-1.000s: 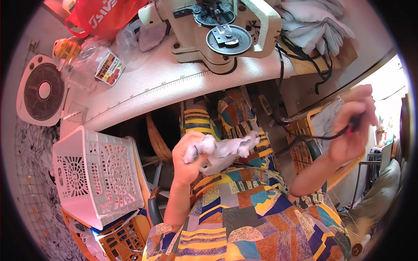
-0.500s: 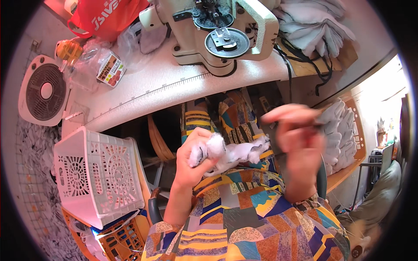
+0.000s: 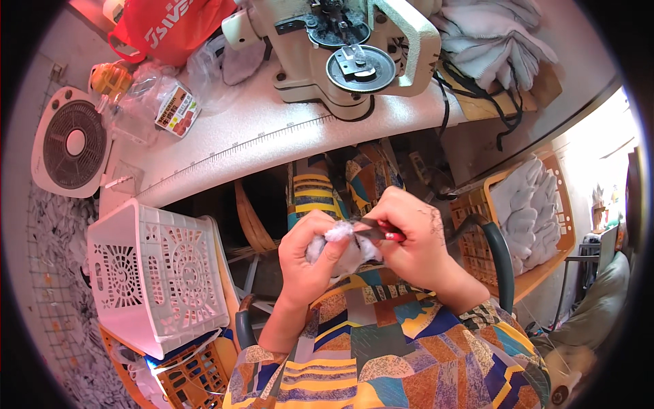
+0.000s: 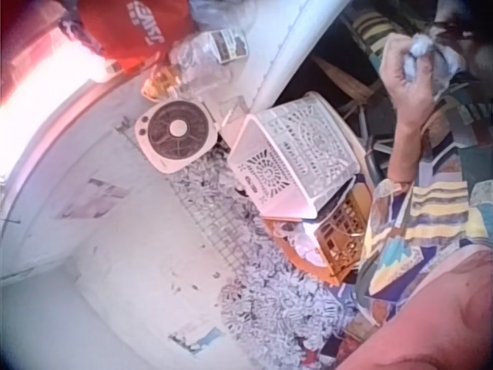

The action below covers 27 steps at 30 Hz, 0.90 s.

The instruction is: Using a sewing machine to assemble or repair fabric gloves, including trimming thread.

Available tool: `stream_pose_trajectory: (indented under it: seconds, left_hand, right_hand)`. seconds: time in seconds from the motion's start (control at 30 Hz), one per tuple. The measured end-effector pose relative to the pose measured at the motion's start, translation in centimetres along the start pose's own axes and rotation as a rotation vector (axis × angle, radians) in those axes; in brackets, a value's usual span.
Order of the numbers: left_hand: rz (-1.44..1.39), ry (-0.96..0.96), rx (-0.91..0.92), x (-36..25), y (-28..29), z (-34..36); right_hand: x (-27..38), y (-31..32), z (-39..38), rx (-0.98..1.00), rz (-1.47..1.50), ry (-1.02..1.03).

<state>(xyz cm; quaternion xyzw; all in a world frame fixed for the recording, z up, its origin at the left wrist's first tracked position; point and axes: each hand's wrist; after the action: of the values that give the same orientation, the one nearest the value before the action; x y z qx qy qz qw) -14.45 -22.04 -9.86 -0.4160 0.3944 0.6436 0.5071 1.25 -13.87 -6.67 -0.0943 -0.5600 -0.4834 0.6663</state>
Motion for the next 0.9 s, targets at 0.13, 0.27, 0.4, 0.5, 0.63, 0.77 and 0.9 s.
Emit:
stream_pose_trajectory:
  seconds: [0.13,0.27,0.4,0.5,0.63,0.77,0.9]
  left_hand:
    - [-0.08,0.035,0.005,-0.5,0.0,0.1]
    - [-0.152,0.029,-0.022,-0.1,0.0,-0.2]
    - [-0.279,0.174,-0.333,-0.2,0.3,0.1]
    - [-0.335,0.198,-0.455,1.4,2.8,0.6]
    - [-0.34,0.181,-0.53,2.4,5.2,-0.2]
    - [-0.42,0.215,-0.586,3.2,6.6,-0.2]
    - [-0.515,0.262,-0.619,3.0,7.0,0.1]
  right_hand:
    - [-0.1,0.5,0.7,0.023,0.234,0.171]
    - [0.5,1.0,-0.5,0.319,0.887,-0.169]
    - [0.2,2.6,-2.6,0.222,1.067,-0.021]
    - [-0.1,7.3,-5.4,0.112,1.107,0.304]
    - [2.1,13.4,-7.3,-0.229,1.339,0.769]
    - [2.3,21.6,-13.2,-1.065,0.594,0.953]
    - [2.4,20.4,-10.6,-1.792,-0.21,1.01]
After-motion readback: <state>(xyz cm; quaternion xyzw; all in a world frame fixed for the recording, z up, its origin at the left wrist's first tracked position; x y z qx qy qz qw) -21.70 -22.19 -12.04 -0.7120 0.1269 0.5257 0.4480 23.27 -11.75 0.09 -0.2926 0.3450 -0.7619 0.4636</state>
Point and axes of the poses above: each hand's wrist, its own z-axis towards the middle knuckle, its own y-axis out of the back of the hand, x = y × z, and after that the axes turned 7 degrees about x, right-handed
